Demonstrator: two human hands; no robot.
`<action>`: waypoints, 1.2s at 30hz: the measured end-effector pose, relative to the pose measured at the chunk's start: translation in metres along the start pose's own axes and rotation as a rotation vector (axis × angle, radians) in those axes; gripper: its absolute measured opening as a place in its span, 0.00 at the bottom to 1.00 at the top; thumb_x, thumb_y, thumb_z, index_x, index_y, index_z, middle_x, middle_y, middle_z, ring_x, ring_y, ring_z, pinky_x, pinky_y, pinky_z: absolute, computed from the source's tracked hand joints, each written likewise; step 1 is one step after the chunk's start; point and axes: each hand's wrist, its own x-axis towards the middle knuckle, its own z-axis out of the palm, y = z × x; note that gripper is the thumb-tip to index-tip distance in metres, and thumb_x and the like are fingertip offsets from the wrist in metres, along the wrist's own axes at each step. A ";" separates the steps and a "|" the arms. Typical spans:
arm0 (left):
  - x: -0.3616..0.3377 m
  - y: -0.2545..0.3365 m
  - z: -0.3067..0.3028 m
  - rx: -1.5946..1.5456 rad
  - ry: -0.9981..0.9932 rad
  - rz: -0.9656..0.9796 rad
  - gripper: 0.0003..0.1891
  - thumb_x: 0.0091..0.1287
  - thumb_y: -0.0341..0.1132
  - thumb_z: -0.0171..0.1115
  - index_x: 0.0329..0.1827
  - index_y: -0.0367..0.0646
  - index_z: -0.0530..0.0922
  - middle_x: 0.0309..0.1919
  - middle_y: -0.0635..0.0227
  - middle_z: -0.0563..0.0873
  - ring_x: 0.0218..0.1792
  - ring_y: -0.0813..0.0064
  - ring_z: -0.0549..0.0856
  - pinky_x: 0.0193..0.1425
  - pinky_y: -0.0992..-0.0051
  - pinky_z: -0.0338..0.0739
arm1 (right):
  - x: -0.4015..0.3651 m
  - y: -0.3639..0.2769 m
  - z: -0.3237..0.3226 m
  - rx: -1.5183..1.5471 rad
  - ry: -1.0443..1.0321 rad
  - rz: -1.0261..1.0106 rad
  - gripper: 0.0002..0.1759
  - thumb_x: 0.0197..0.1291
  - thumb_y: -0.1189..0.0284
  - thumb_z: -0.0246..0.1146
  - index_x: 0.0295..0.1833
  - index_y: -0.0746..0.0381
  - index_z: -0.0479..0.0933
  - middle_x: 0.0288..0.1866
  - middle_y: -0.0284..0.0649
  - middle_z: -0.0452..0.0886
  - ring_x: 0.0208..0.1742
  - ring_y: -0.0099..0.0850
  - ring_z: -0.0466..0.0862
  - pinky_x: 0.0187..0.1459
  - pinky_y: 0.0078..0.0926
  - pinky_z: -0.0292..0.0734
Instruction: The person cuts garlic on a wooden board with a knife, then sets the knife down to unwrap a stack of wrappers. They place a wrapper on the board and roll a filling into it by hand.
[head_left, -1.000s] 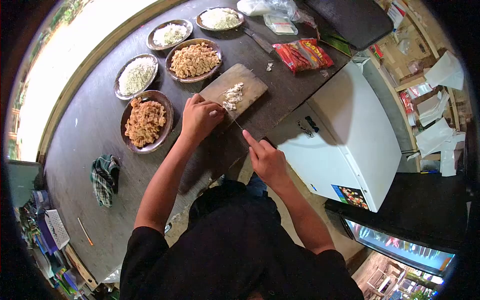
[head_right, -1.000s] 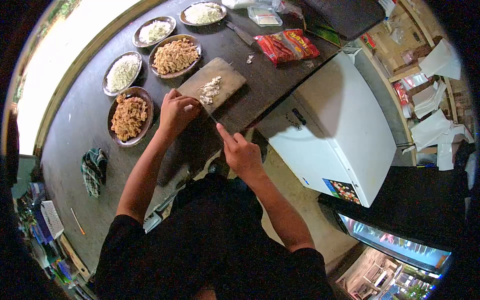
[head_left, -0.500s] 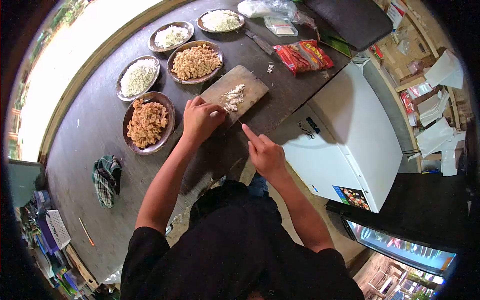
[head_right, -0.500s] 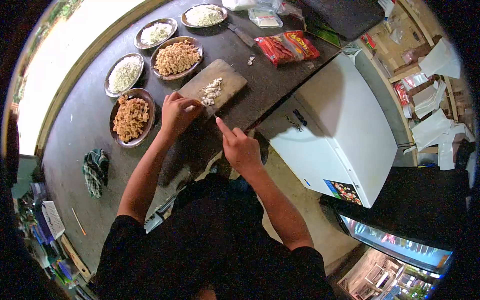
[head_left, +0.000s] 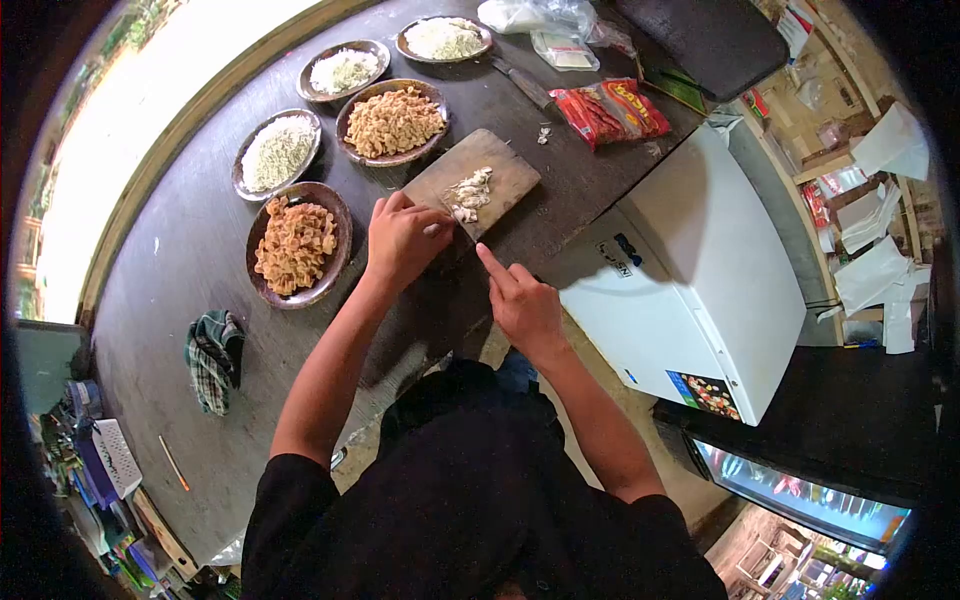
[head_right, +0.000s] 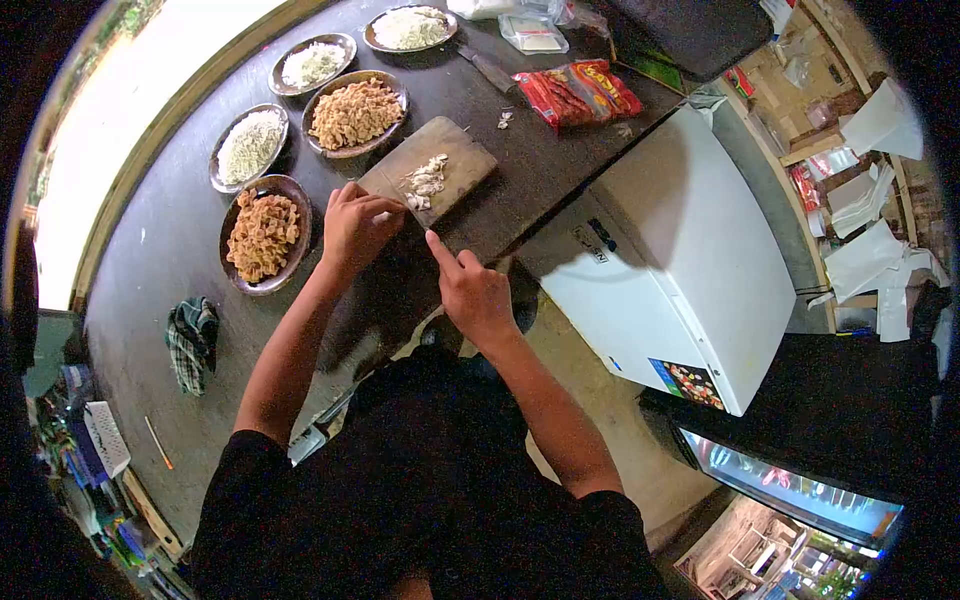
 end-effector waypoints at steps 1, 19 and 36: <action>-0.001 -0.001 0.001 -0.018 0.013 0.019 0.06 0.53 0.38 0.76 0.35 0.58 0.93 0.34 0.77 0.92 0.43 0.71 0.82 0.51 0.69 0.74 | 0.002 -0.001 -0.001 0.043 -0.020 0.041 0.33 0.70 0.72 0.64 0.80 0.43 0.71 0.31 0.42 0.74 0.29 0.45 0.82 0.32 0.45 0.79; -0.001 0.001 0.000 0.008 -0.022 -0.039 0.06 0.54 0.40 0.77 0.35 0.59 0.93 0.32 0.75 0.91 0.42 0.71 0.84 0.49 0.68 0.72 | 0.000 0.002 0.006 -0.021 0.018 -0.027 0.34 0.71 0.71 0.63 0.82 0.46 0.69 0.31 0.42 0.76 0.23 0.41 0.82 0.26 0.39 0.81; -0.001 0.001 0.002 -0.017 0.021 0.003 0.06 0.52 0.40 0.77 0.34 0.59 0.92 0.28 0.77 0.90 0.39 0.70 0.80 0.49 0.68 0.72 | -0.019 -0.003 -0.003 -0.005 0.007 0.020 0.36 0.68 0.72 0.66 0.81 0.42 0.70 0.30 0.41 0.74 0.26 0.45 0.81 0.28 0.44 0.78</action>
